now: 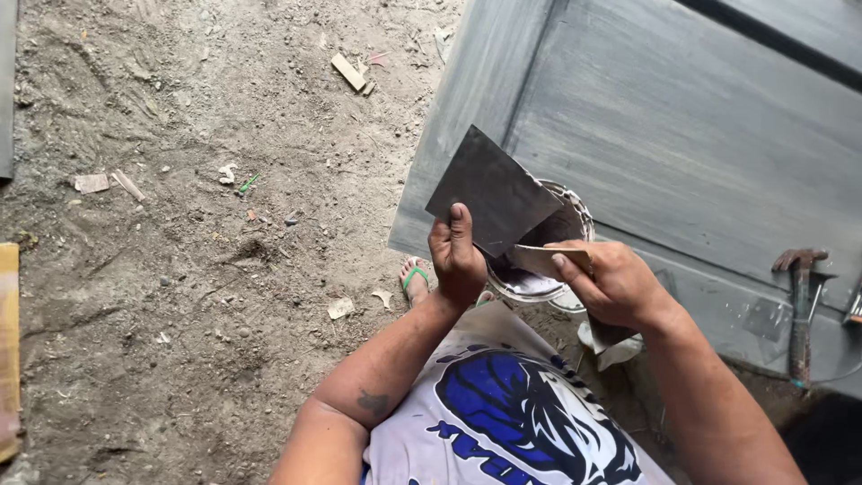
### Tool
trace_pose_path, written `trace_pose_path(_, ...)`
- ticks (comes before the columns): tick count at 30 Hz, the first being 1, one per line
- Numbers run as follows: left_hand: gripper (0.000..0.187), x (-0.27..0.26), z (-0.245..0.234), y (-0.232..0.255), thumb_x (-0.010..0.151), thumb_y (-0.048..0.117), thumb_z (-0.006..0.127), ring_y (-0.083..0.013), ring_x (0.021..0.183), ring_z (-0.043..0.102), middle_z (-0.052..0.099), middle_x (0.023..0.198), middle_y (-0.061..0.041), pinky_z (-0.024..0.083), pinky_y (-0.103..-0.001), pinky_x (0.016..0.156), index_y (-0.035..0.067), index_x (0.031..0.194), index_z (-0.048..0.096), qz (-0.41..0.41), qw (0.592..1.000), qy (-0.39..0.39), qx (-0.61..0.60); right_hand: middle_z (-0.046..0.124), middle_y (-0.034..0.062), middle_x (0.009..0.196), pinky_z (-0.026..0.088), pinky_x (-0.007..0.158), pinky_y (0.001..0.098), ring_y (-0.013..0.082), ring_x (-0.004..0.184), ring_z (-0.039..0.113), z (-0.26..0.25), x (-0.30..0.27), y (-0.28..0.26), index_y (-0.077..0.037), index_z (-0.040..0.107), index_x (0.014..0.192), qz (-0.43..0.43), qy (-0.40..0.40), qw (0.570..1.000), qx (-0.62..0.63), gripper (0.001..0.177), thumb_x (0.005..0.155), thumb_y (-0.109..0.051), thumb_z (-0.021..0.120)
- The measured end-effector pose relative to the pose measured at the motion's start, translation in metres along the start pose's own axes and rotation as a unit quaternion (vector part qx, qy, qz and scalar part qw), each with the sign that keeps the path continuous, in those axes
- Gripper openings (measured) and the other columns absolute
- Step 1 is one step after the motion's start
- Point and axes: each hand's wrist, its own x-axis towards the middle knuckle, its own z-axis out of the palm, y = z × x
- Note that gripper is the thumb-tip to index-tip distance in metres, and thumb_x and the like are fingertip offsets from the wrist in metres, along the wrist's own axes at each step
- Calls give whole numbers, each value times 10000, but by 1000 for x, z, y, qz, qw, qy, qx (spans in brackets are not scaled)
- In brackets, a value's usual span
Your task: The person applies wood filler to the joins and cracks of a wooden panel using putty knives. They mix the filler on a metal scraper with a wooden stick before spreading and smoothing it over the wood surface.
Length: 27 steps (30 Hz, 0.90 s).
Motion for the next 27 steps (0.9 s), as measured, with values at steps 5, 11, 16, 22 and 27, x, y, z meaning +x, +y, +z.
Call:
trace_pose_path(5, 289, 4, -4, -8, 1128, 237, 514, -87, 835, 517, 595, 889, -1, 449, -253, 755, 29, 974, 643, 17, 1000, 17, 19, 700, 144, 748, 495, 587, 333, 198, 618, 605, 10, -12, 30, 4, 730, 1024, 141, 109, 975, 130, 265, 1066, -196, 562)
trace_pose_path(11, 279, 10, -22, 10, 1074, 183, 558, -134, 866, 681, 696, 1002, -86, 580, -270, 817, -59, 1158, 669, 160, 944, 36, 288, 669, 133, 729, 388, 422, 298, 131, 504, 536, -21, -65, 26, 79, 673, 899, 220, 250, 896, 293, 349, 1090, -189, 559)
trace_pose_path(16, 226, -23, -54, 45, 1065, 51, 586, -259, 1045, 669, 652, 1098, -163, 608, -336, 917, -152, 1157, 622, 296, 875, 1, 383, 710, 159, 865, 410, 506, 246, 122, 590, 544, -55, -101, 34, 82, 658, 1011, 119, 282, 880, 364, 298, 1116, -160, 520)
trace_pose_path(22, 283, -68, -35, 70, 991, 117, 572, -261, 1057, 666, 648, 1145, -181, 566, -347, 934, -59, 1209, 608, 183, 920, -11, 346, 652, 230, 828, 437, 513, 295, 175, 576, 583, -94, -151, 74, 165, 589, 1014, 52, 310, 920, 236, 398, 1160, -179, 452)
trace_pose_path(27, 296, -71, 4, 53, 1013, 144, 513, -226, 1015, 678, 663, 1120, -153, 554, -342, 944, -33, 1241, 583, -140, 985, 12, -96, 689, 251, 756, 451, 531, 272, 169, 547, 555, -137, -166, 94, 219, 645, 1073, -16, 169, 800, 576, 540, 1193, -275, 462)
